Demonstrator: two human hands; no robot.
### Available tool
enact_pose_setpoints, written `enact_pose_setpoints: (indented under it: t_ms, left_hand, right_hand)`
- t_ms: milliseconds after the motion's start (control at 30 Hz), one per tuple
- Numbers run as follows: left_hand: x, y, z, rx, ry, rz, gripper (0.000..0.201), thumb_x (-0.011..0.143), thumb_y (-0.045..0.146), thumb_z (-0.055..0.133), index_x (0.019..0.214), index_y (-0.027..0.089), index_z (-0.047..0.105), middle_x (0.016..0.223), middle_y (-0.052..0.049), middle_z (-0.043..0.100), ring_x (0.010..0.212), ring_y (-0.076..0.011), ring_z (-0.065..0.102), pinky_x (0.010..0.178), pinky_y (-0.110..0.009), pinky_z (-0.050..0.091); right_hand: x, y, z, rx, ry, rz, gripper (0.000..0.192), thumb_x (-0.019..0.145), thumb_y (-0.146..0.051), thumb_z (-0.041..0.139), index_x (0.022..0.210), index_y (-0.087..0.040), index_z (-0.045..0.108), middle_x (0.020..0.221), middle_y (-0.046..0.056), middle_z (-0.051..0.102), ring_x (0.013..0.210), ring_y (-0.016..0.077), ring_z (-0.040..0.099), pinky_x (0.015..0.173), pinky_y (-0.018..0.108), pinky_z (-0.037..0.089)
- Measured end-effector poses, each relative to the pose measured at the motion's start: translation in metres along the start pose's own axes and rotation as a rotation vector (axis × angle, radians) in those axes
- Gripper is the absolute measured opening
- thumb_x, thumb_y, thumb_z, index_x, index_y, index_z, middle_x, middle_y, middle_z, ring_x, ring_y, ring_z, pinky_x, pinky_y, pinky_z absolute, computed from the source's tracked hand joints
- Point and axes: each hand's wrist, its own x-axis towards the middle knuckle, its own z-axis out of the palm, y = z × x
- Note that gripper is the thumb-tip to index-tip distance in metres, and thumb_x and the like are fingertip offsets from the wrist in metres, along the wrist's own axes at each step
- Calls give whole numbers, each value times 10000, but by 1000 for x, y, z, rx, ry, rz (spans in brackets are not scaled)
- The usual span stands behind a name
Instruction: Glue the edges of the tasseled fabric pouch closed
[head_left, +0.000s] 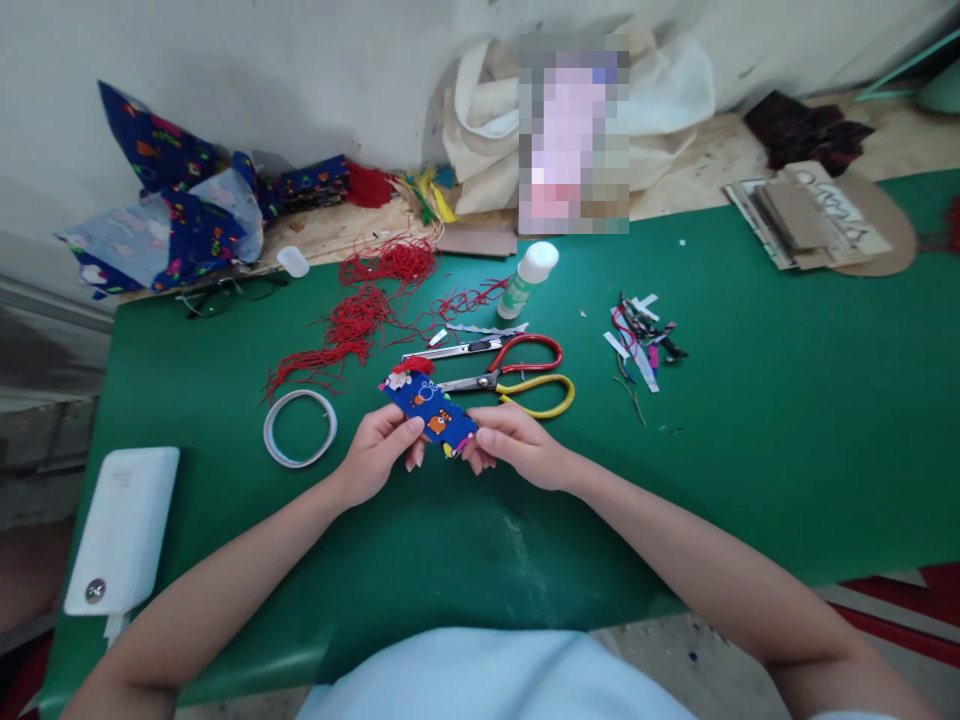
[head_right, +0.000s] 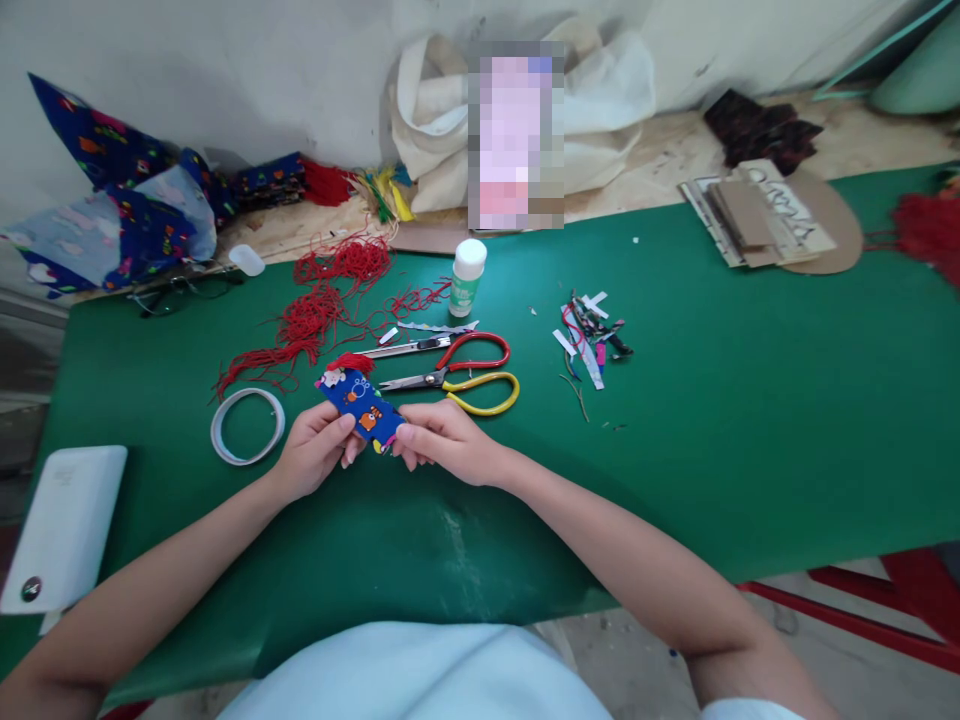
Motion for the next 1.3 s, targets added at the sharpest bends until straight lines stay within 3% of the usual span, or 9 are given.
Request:
enact_pose_setpoints:
  t_ms: [100, 300, 500, 700, 867, 967, 1033, 1133, 1300]
  left_hand:
    - [2, 2, 0, -18, -2, -3, 429, 825, 552, 641, 720, 143, 568, 494, 24, 561, 425, -71, 478, 440, -197, 395]
    - [2, 4, 0, 4, -26, 21, 430, 841, 554, 609, 702, 150, 562, 451, 40, 515, 409, -74, 455, 453, -205, 386]
    - [-3, 6, 0, 163, -118, 92, 383, 861, 471, 624, 686, 131, 624, 494, 0, 579, 442, -85, 502, 483, -215, 385]
    - [-6, 2, -4, 308, -177, 195, 460, 862, 539, 577, 642, 143, 652, 534, -37, 627, 486, -120, 552, 507, -244, 411]
    - [-6, 2, -2, 449, -138, 226, 467, 901, 433, 559, 527, 158, 601, 467, -16, 589, 461, -98, 532, 503, -226, 383]
    - [-7, 3, 0, 509, -100, 229, 510, 923, 415, 525, 483, 160, 561, 428, -3, 542, 434, -85, 500, 485, -218, 361]
    - [-7, 3, 0, 540, -76, 225, 526, 935, 425, 501, 485, 159, 561, 422, -3, 533, 428, -86, 501, 482, -217, 365]
    - [-7, 2, 0, 581, -54, 220, 527, 946, 428, 481, 508, 154, 587, 415, -2, 531, 419, -86, 509, 483, -214, 376]
    - [-7, 4, 1, 626, -57, 244, 524, 953, 432, 462, 532, 153, 600, 452, -4, 564, 451, -83, 526, 505, -208, 389]
  right_hand:
    - [1, -1, 0, -134, 16, -89, 420, 913, -523, 544, 733, -151, 617, 578, -7, 606, 499, 68, 504, 496, 189, 368]
    - [5, 2, -4, -411, 40, -364, 380, 953, -408, 523, 673, -159, 589, 571, -16, 579, 526, 65, 513, 531, 179, 365]
    - [3, 1, -4, -374, 70, -342, 346, 954, -441, 493, 798, -147, 593, 579, -36, 528, 501, 59, 436, 489, 176, 339]
    - [1, 1, 1, -428, 103, -298, 279, 934, -349, 545, 734, -156, 563, 559, -50, 500, 495, 50, 408, 491, 172, 323]
    - [1, 5, 2, -475, 78, -361, 248, 942, -317, 536, 749, -161, 546, 565, -55, 491, 491, 47, 403, 480, 170, 323]
    - [1, 8, 6, -519, 190, -393, 131, 927, -287, 565, 916, -158, 582, 659, -29, 594, 510, 55, 487, 481, 167, 383]
    - [1, 9, 8, -593, 330, -459, 160, 897, -269, 615, 1015, -162, 594, 772, 7, 670, 558, 69, 559, 514, 178, 441]
    - [1, 10, 11, -746, 490, -606, 172, 843, -212, 688, 1009, -184, 650, 836, 33, 723, 638, 101, 625, 603, 217, 505]
    - [2, 10, 15, -758, 533, -698, 201, 825, -135, 695, 1015, -202, 699, 830, 39, 747, 714, 135, 672, 673, 268, 551]
